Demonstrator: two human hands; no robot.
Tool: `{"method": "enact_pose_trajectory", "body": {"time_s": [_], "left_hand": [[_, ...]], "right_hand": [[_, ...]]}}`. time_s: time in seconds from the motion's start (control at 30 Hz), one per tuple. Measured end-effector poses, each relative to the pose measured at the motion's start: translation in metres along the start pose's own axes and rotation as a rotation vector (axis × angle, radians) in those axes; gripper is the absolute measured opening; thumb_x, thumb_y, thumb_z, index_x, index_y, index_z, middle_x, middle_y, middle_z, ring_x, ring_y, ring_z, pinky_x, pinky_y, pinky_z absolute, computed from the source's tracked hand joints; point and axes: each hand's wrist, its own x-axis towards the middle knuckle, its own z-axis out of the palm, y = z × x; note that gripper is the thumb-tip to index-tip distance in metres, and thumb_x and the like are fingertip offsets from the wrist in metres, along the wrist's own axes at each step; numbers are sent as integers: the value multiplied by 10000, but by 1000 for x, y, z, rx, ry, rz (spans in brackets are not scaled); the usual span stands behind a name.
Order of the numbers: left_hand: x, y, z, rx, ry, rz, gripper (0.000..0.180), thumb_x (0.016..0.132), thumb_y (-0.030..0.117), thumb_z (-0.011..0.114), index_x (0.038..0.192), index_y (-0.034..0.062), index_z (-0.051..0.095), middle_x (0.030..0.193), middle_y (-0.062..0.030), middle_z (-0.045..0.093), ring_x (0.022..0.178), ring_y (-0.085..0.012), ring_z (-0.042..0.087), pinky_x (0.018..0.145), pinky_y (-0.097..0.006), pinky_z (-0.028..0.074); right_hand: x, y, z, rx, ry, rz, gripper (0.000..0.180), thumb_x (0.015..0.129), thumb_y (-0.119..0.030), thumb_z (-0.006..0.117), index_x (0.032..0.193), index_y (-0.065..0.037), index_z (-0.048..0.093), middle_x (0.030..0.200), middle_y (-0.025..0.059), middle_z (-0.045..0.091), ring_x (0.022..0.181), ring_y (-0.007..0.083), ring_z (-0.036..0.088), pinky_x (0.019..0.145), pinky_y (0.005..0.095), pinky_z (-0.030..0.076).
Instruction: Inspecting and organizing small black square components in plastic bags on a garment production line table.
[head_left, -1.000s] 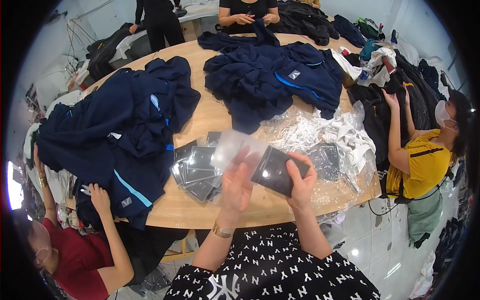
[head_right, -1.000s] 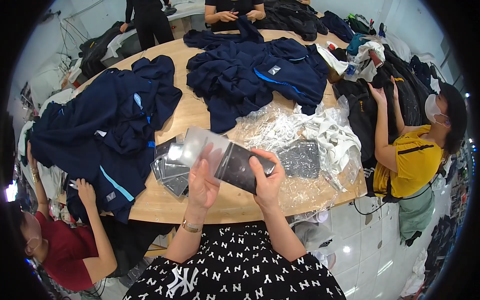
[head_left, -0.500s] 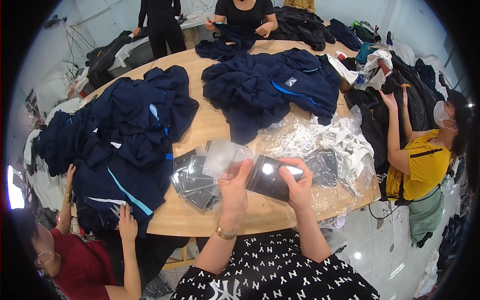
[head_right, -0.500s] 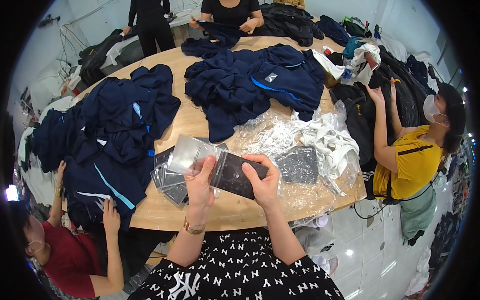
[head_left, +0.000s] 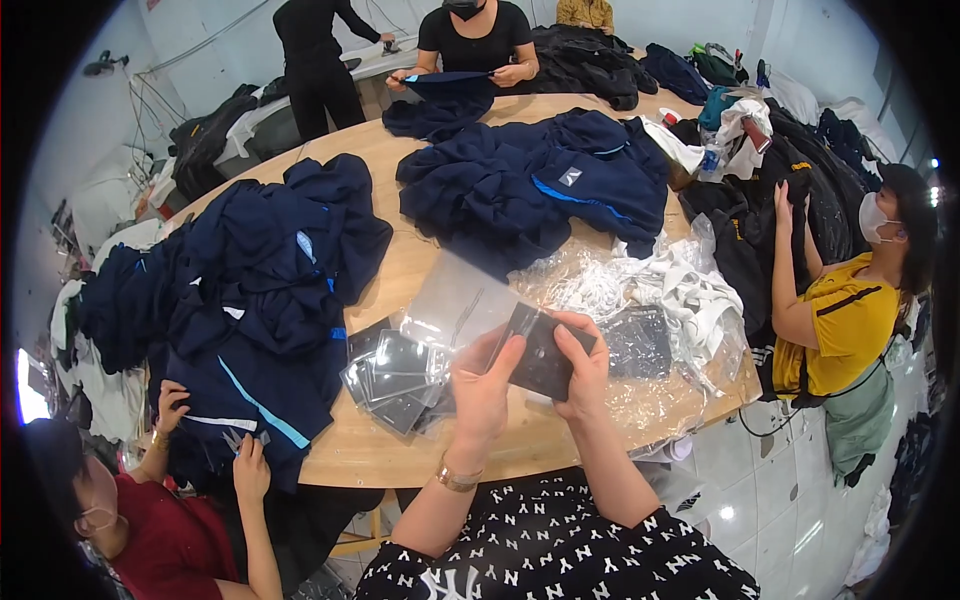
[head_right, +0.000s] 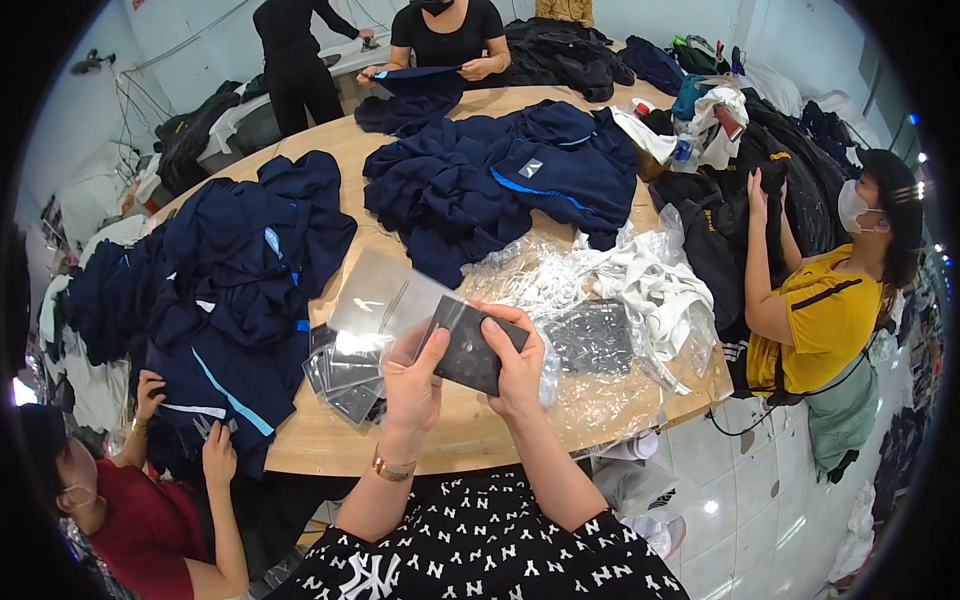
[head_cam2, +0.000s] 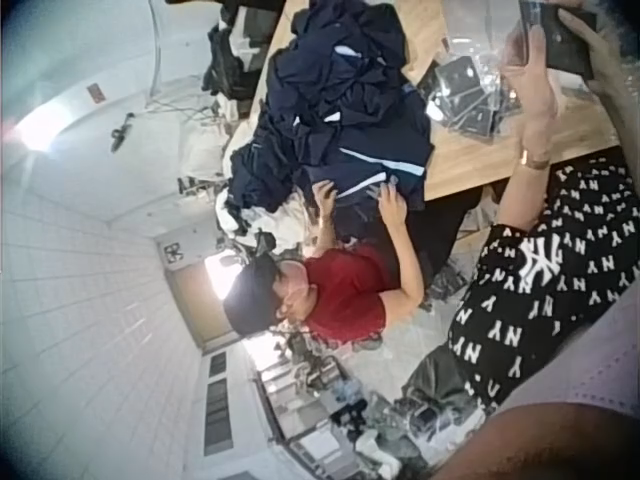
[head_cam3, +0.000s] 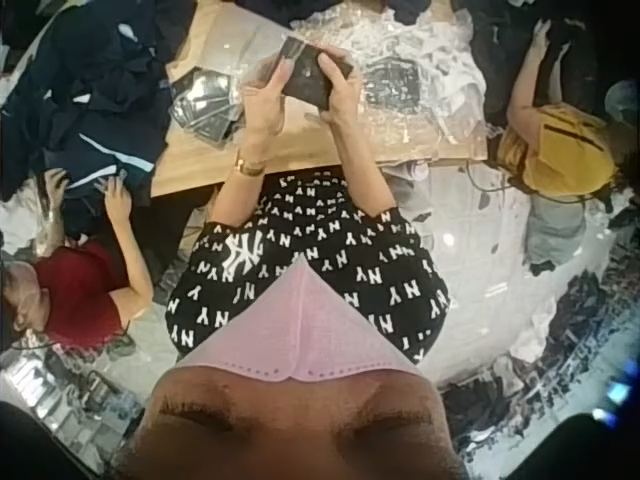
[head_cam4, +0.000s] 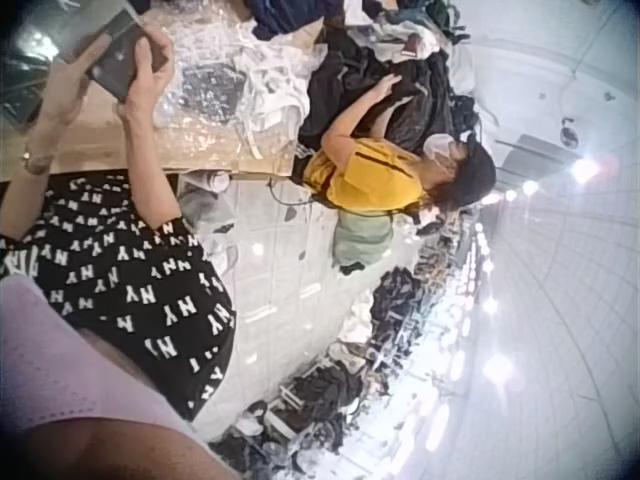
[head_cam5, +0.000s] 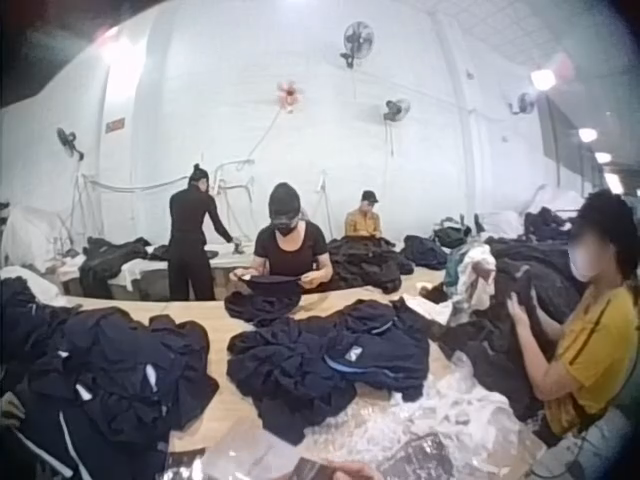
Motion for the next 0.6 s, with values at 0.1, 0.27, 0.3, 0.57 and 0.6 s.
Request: {"method": "enact_pose_trajectory", "body": {"time_s": [0.1,0.27,0.3,0.57,0.6], "left_hand": [[-2,-4,0,-126,-41,-92,212,851,79,567,1021,-47,573,946,-81,614,817,-129,581,752,-238,474],[-13,-13,-6,126,-34,144,161,902,112,481,914,-24,566,842,-47,595,731,-81,551,671,-214,472],[-15,-14,-7,344,-61,275,165,908,108,468,862,-24,556,774,-20,572,684,-63,521,663,-206,460],[-16,-11,-5,936,-62,615,198,906,74,407,737,-5,472,599,-58,435,533,-119,406,475,-282,309],[-18,-10,-3,928,-108,619,199,904,72,406,732,-3,471,598,-70,441,536,-134,417,486,-290,322]], "right_hand": [[2,1,4,-42,-9,-100,154,817,-24,558,962,24,536,987,138,599,830,154,595,725,258,502],[2,-3,10,69,144,-57,147,817,-28,553,958,9,533,936,119,608,780,146,598,672,252,505],[1,-6,11,68,144,-60,147,817,-28,553,958,9,533,936,119,608,780,146,598,672,252,505],[-8,-10,26,195,326,-73,137,837,-68,531,964,-18,536,870,77,587,712,136,588,614,253,502],[-9,-11,27,195,326,-72,137,837,-68,531,964,-18,536,870,77,587,712,136,588,614,253,502]]}}
